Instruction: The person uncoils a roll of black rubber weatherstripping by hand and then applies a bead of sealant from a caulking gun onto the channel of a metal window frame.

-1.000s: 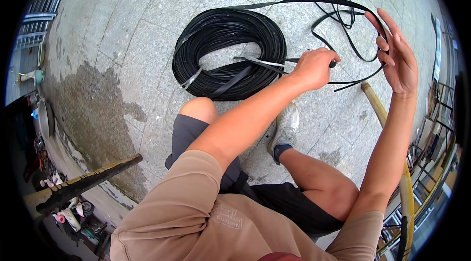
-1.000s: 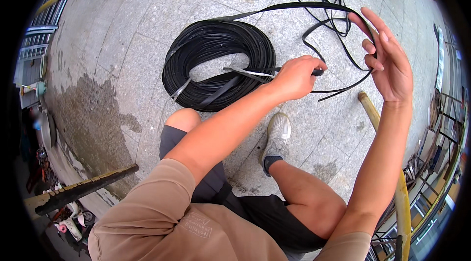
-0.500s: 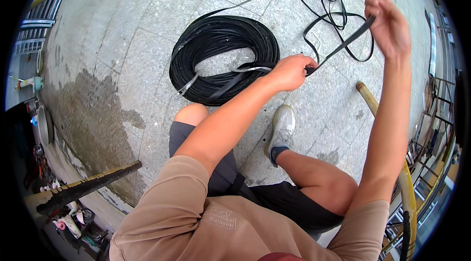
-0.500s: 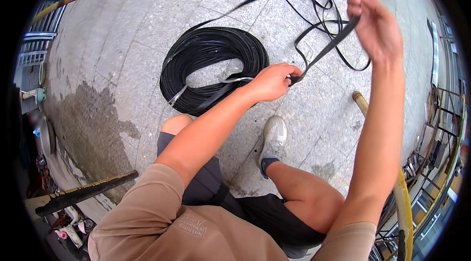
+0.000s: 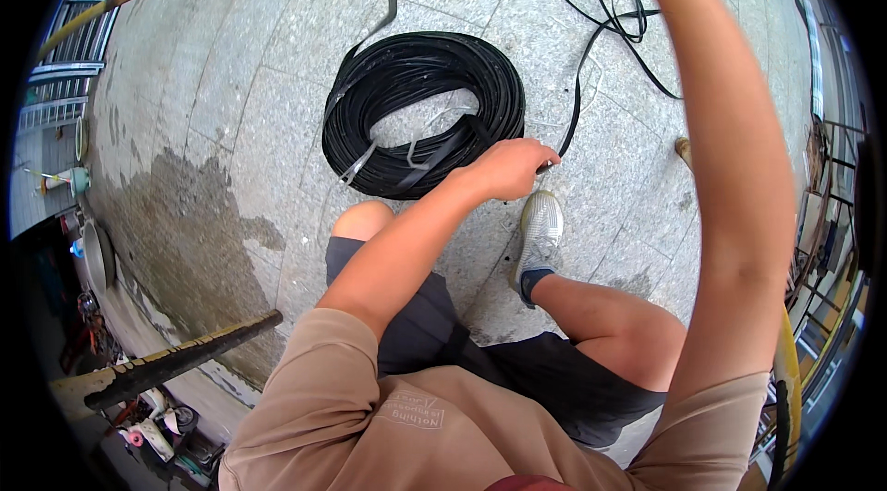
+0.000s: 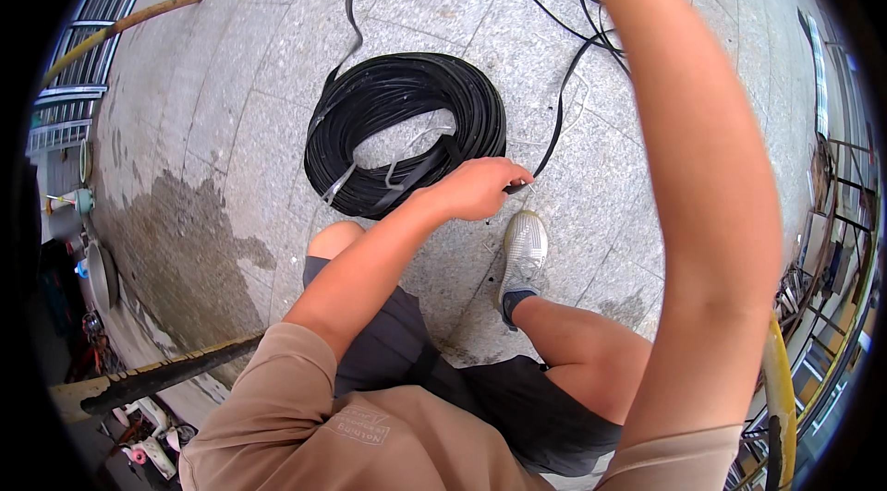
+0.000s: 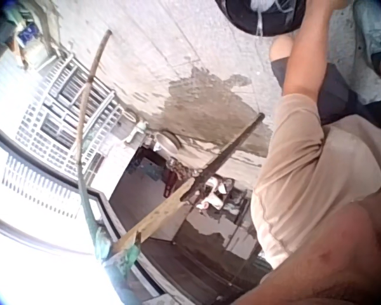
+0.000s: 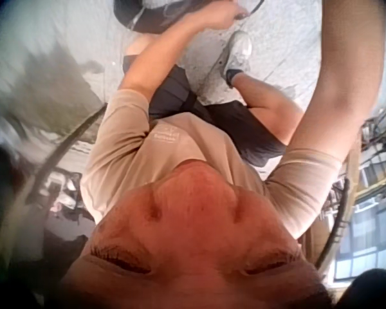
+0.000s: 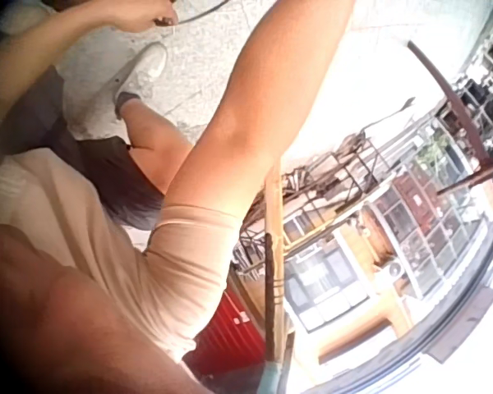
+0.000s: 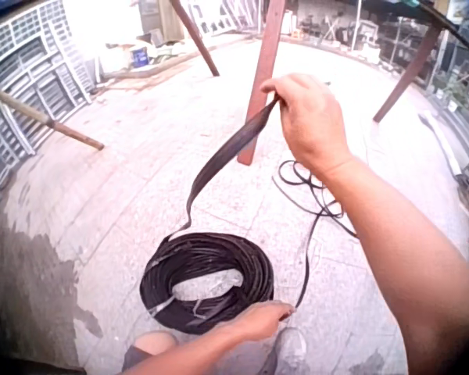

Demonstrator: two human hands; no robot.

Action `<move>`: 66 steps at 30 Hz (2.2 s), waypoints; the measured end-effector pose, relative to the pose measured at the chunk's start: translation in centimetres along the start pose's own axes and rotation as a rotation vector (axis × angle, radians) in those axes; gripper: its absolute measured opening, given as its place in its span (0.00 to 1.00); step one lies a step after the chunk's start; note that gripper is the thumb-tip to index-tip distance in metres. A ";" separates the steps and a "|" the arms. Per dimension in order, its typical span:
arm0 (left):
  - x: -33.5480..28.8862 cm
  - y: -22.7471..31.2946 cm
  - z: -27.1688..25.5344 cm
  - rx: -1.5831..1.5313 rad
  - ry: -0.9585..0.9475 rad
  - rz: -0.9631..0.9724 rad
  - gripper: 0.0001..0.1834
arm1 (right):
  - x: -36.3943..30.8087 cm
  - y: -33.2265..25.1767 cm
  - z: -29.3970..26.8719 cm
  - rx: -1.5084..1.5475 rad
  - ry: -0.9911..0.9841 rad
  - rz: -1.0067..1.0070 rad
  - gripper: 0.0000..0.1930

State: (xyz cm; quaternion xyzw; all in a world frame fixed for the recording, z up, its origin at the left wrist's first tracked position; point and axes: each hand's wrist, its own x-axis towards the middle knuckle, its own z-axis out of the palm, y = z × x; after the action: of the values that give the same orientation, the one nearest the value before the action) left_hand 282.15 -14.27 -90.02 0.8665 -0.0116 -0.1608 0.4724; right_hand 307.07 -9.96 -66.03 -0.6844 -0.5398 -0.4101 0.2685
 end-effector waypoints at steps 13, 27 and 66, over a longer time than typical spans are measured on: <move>-3.4 1.9 -2.1 -0.088 0.227 0.215 0.26 | -34.0 -2.7 2.4 0.654 -1.656 1.129 0.26; -2.5 1.0 -2.0 -0.061 0.582 0.114 0.19 | -36.7 -5.1 -1.1 -0.204 -0.216 1.293 0.13; -1.2 -3.4 -1.9 -0.166 0.983 0.047 0.17 | -47.2 -12.1 2.4 0.355 -1.040 1.480 0.16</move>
State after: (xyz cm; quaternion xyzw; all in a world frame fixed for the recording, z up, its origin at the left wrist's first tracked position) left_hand 281.14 -10.66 -91.56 0.7986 0.2058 0.2771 0.4930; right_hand 292.26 -29.19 -108.31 -0.9021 -0.0721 0.3142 0.2868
